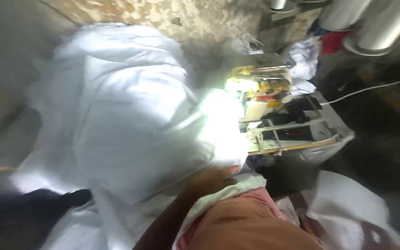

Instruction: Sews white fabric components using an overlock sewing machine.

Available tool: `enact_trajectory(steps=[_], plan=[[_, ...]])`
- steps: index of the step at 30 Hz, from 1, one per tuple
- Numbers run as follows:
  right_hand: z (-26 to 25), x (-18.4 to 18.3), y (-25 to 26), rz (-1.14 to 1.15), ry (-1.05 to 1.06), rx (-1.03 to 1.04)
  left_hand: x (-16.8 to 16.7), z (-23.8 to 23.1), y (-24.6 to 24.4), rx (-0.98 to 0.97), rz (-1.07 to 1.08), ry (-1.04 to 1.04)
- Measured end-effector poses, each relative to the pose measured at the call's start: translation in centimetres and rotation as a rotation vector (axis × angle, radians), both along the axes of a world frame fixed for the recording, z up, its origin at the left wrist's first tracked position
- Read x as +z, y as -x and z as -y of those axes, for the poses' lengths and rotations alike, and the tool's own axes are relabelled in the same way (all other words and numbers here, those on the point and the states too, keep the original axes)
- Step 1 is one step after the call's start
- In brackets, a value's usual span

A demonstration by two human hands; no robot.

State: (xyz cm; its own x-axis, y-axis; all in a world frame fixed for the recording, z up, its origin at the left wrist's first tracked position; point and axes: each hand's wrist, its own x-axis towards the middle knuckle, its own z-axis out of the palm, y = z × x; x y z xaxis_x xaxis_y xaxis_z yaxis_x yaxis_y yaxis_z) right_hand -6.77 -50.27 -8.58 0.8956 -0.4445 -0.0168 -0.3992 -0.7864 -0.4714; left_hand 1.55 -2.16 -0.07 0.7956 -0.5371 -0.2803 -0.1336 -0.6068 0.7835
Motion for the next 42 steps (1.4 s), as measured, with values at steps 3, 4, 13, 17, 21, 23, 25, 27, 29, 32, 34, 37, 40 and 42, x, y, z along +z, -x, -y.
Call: enact_trajectory(steps=[3,4,13,17,21,23,25,27,29,32,34,37,40,42], plan=[[-4.1,1.5,-2.1,0.432,0.099,0.169,-0.4,4.4,-1.1,-0.081,0.249,0.170],[-6.1,3.0,-3.0,0.519,0.093,0.276,-0.4,6.2,-1.3,-0.109,0.309,0.234],[-20.4,13.5,-9.2,0.552,-0.798,0.914,4.2,9.8,0.1,0.186,0.499,0.579],[-22.4,12.7,-9.9,-0.042,-1.359,1.176,8.0,3.4,1.8,0.428,0.641,0.556],[-24.6,12.7,-11.4,-0.363,-1.288,1.597,11.7,-0.5,4.5,0.524,0.834,0.298],[-25.5,12.9,-12.7,-0.459,-1.228,1.787,13.6,-2.9,6.2,0.605,0.933,0.160],[-26.3,13.1,-13.4,-0.565,-1.203,1.919,14.4,-7.5,8.0,0.694,1.022,0.111],[-26.8,13.7,-13.9,-0.529,-1.238,1.938,13.5,-14.3,9.8,0.716,1.032,-0.003],[-27.1,14.2,-14.5,-0.398,-1.335,1.861,12.7,-17.3,10.8,0.935,0.960,-0.082],[-28.6,13.8,-15.1,-0.255,-1.409,1.658,15.6,-16.8,8.2,0.951,0.814,-0.277],[-29.5,12.2,-15.0,-0.274,-1.394,1.525,16.6,-14.7,3.6,0.729,0.941,-0.343],[-29.6,7.6,-14.3,-0.416,-1.362,1.356,15.7,-8.9,-9.0,0.601,1.169,-0.215],[-28.6,1.6,-13.9,-0.582,-1.453,1.181,8.6,-7.9,-14.8,0.388,0.894,-0.090],[-28.2,0.2,-15.1,-0.580,-1.526,1.011,5.2,-6.2,-16.3,0.411,0.612,-0.083]])
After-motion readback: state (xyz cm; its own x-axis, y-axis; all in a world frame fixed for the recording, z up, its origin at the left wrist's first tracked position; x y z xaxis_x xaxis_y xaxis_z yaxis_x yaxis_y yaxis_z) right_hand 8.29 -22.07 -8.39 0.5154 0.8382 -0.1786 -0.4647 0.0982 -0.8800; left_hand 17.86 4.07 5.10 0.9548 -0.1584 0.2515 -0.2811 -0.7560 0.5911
